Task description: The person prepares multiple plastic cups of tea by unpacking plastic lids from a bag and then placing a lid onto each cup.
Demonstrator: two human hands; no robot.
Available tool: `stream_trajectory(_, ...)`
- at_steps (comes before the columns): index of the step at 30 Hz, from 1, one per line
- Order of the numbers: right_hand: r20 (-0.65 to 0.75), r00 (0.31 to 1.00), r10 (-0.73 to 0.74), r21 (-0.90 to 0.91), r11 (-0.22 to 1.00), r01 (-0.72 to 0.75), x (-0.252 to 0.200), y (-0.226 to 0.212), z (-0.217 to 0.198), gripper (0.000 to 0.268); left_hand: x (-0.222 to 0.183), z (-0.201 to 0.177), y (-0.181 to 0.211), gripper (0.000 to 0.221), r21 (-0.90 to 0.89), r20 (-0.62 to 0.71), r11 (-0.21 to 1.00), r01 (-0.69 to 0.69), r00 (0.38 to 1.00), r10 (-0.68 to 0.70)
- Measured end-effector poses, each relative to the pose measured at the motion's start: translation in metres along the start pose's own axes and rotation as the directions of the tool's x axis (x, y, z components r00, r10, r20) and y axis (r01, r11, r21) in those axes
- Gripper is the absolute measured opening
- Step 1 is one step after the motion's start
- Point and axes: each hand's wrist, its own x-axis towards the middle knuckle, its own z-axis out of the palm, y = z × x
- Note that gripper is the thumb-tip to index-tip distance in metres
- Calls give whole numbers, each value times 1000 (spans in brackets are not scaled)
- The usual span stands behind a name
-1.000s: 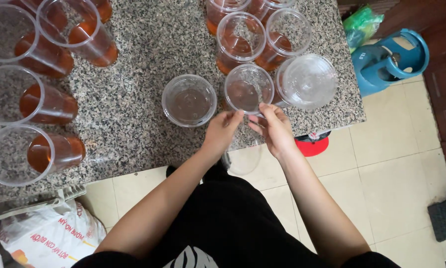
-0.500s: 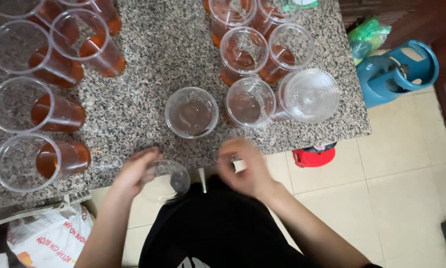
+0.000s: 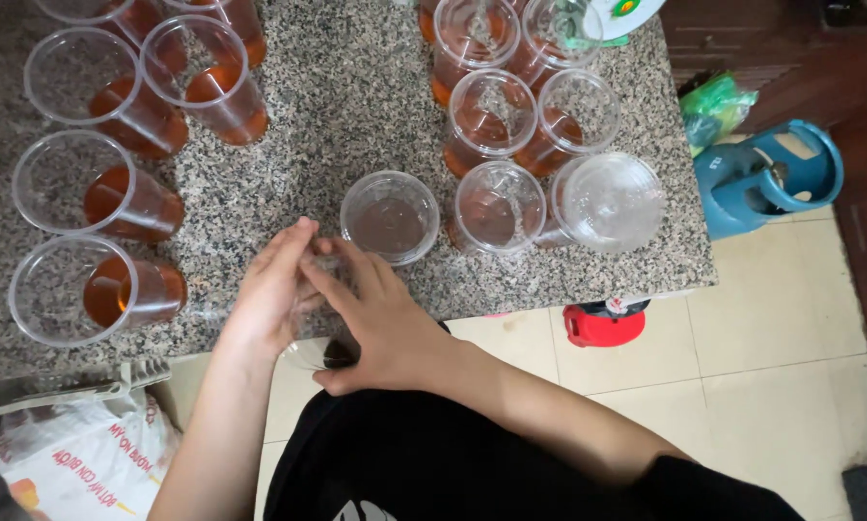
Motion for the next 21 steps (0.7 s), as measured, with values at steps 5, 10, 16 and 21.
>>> stream_trajectory(5,-77,996,44,106,994,-35,-15,11,-4,114,-18,29,24,49,16,-79,999,49,996,-48)
stream_trajectory(10,-72,997,15,331,943,10,-19,18,-31,112,13,-4,13,30,-155,-31,988,-21,999,16)
stream_trajectory(16,-174,985,-15,226,972,55,-27,40,-41,119,35,-4,-6,61,105,-115,993,51,993,-39)
stream_trajectory(21,-254,965,59,154,988,-20,-14,60,-47,124,62,3,19,54,199,-153,976,93,986,-63)
